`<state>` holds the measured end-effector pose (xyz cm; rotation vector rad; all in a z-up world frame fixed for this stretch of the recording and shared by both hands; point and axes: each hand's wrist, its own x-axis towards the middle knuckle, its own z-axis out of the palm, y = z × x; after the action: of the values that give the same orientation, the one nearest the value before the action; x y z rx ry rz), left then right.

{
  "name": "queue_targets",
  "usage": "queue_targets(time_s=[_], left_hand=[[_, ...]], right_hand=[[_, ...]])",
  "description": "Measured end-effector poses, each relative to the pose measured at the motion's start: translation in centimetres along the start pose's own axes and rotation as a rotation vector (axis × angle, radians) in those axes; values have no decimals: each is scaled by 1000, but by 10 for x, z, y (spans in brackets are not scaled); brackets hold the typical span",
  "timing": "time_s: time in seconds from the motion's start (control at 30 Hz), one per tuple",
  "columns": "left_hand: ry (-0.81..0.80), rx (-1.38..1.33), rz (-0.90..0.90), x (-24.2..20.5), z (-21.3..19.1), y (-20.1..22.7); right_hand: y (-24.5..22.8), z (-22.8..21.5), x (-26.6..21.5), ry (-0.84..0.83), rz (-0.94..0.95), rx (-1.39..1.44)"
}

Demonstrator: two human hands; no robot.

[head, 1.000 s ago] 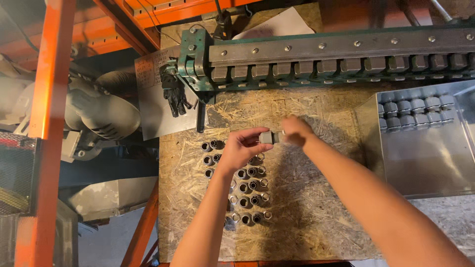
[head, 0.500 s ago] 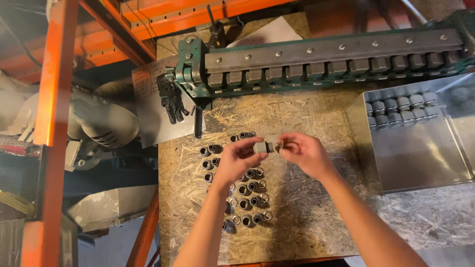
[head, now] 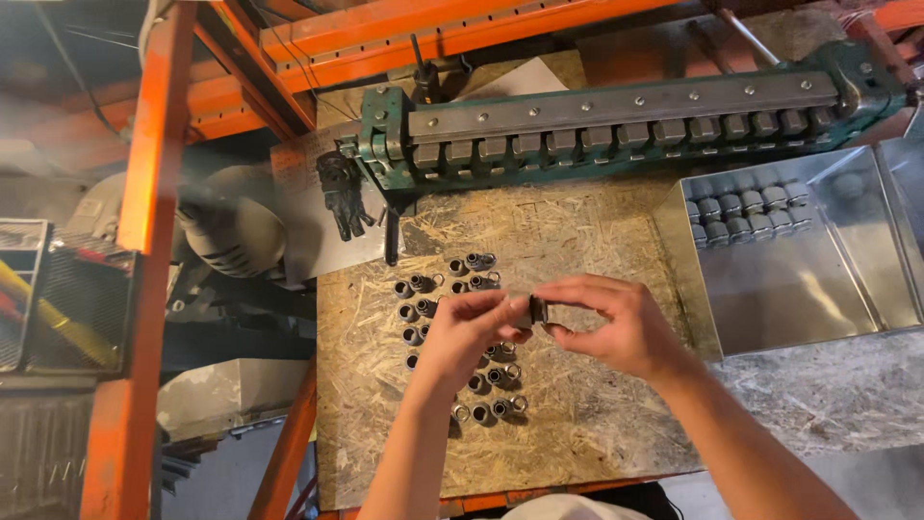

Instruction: The person repeatedly picks up small cylindrical metal parts from a wooden workbench, screws a smaller threaded piece onto each one by hand, and places the assembled units into a stainless steel tray. The process is repeated for multiple units throughout the clip.

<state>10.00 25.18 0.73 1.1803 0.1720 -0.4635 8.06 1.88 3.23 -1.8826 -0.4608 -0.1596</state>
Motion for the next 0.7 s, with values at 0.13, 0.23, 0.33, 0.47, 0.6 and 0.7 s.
queue_targets(time_s=[0.13, 0.23, 0.33, 0.47, 0.6, 0.7], left_hand=[[54, -166, -188, -16, -3, 0], [-32, 117, -80, -21, -9, 12], [-134, 262, 132, -54, -4, 40], [-172, 250, 205, -58, -17, 16], [-123, 119, 277, -61, -17, -4], [-79, 61, 302, -62, -12, -6]], right_hand=[[-5, 6, -16, -35, -173, -191], [-6, 9, -20, -40, 27, -51], [-22, 21, -14, -15, 839, 703], [-36, 23, -10, -111, 1064, 688], [-49, 25, -9, -135, 982, 429], [-49, 29, -16, -34, 814, 372]])
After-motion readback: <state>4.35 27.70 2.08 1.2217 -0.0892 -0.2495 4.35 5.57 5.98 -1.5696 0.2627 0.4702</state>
